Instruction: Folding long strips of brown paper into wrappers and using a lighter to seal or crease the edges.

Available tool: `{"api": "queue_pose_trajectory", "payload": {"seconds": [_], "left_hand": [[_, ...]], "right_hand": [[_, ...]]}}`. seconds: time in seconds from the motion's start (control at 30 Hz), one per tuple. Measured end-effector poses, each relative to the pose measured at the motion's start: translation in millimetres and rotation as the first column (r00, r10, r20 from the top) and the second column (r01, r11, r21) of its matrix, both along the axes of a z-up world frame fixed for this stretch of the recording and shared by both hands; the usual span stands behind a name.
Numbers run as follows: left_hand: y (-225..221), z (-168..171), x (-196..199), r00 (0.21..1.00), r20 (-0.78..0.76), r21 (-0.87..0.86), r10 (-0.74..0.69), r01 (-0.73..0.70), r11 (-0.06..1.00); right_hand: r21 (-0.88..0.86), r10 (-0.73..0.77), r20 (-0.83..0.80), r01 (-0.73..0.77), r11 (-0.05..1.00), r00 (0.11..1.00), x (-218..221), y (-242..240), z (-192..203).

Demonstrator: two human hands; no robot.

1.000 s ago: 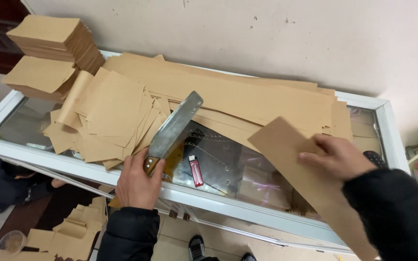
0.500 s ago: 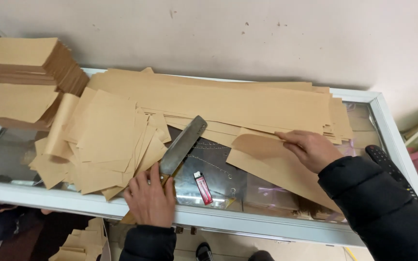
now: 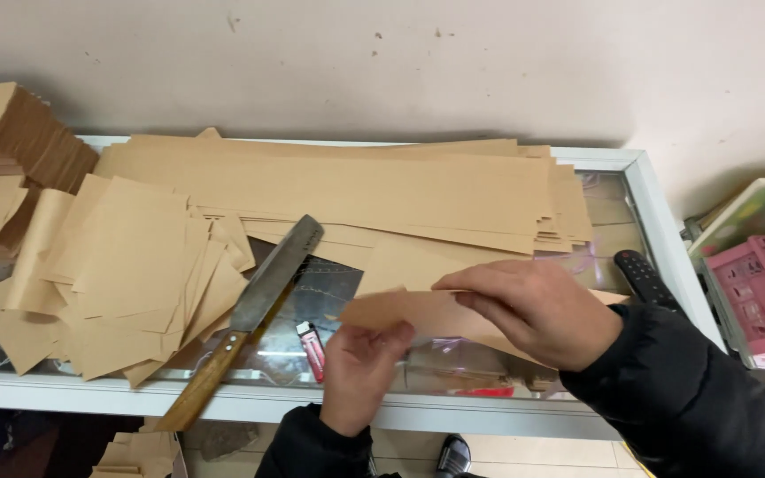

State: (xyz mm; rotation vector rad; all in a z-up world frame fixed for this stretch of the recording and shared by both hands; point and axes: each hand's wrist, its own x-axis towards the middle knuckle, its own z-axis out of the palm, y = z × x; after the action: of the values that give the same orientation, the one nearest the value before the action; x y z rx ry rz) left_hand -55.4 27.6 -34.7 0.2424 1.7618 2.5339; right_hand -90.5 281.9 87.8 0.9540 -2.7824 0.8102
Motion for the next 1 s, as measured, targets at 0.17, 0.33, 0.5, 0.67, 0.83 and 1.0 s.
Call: {"api": "queue_pose_trajectory", "payload": {"seconds": [0.17, 0.33, 0.5, 0.67, 0.83, 1.0], "left_hand": [[4, 21, -4, 0.928, 0.114, -0.057, 0.355, -0.350, 0.935], [-3, 18, -10, 0.797, 0.201, 0.037, 0.570, -0.587, 0.808], [9, 7, -6, 0.711, 0.236, 0.008, 0.663, -0.683, 0.730], [7, 3, -11, 0.662, 0.102, -0.108, 0.742, -0.734, 0.670], [8, 6, -12, 0.678, -0.106, -0.165, 0.728, -0.734, 0.659], [20, 10, 8, 0.710, -0.630, -0.452, 0.314, -0.665, 0.595]], "right_hand": [[0.002, -0.098, 0.098, 0.098, 0.995, 0.990, 0, 61, -21], [0.045, -0.284, 0.527, 0.308, 0.950, 0.801, 18, 128, -62], [-0.325, -0.041, 0.856, 0.599, 0.732, 0.515, 35, 155, -118], [-0.356, 0.158, 0.934, 0.789, 0.500, 0.321, 55, 147, -162], [-0.255, -0.046, 0.948, 0.836, 0.486, 0.316, 55, 117, -148], [-0.194, -0.184, 0.943, 0.906, 0.376, 0.278, 52, 104, -179]]}}
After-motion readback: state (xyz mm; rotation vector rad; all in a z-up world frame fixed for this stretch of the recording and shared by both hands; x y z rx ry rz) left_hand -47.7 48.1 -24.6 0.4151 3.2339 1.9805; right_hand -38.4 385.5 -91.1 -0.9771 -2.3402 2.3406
